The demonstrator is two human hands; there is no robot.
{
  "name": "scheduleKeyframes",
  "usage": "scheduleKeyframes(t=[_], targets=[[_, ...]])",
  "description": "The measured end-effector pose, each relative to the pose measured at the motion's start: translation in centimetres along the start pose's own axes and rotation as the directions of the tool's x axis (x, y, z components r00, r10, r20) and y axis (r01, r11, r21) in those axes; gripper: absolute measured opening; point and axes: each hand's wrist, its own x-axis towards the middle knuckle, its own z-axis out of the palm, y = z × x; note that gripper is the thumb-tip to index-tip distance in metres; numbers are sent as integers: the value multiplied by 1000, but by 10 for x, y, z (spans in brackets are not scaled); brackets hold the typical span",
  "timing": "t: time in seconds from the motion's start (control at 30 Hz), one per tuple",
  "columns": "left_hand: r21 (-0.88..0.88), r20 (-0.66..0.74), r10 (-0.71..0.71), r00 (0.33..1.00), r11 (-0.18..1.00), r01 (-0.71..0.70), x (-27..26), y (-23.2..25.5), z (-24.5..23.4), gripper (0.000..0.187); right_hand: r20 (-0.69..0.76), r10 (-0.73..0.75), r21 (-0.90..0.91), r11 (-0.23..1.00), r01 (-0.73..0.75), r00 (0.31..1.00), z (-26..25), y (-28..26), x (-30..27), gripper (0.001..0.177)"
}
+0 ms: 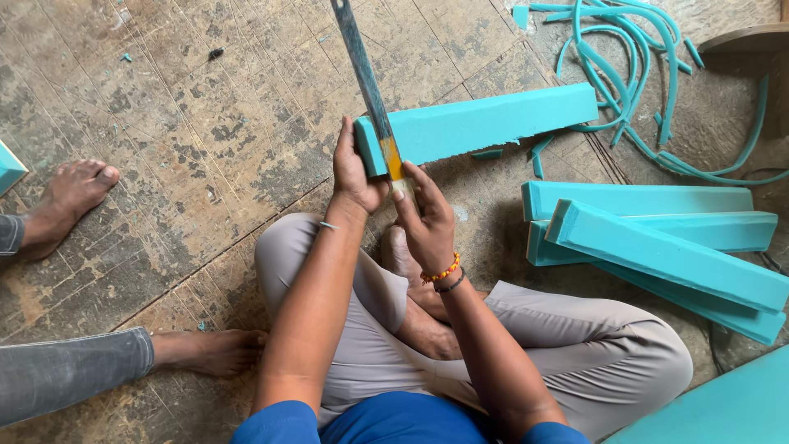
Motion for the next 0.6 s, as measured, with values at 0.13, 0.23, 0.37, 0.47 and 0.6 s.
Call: scheduleKeyframes(t=[0.13, 0.23, 0.37, 0.47, 0.6], targets=[[-38, 3, 2, 1000, 999, -2, 0, 1, 2, 67, 27, -100, 30, 995, 99, 995, 2, 4, 6, 45], [-39, 21, -37, 999, 999, 38, 1, 5, 6, 71, 40, -96, -51, 994, 98, 995, -3, -3, -14, 45], [-29, 9, -98, 995, 995, 98, 2, 10, 10, 74, 42, -170, -310, 934, 175, 984, -15, -17, -52, 45], [-9, 20, -84, 996, 996, 84, 0, 8, 12, 74, 44, -169, -289, 941, 175, 985, -16, -18, -52, 44], [-52, 46, -70, 996, 996, 72, -6, 5, 17, 74, 23, -107, -208, 972, 109, 994, -14, -18, -33, 42]])
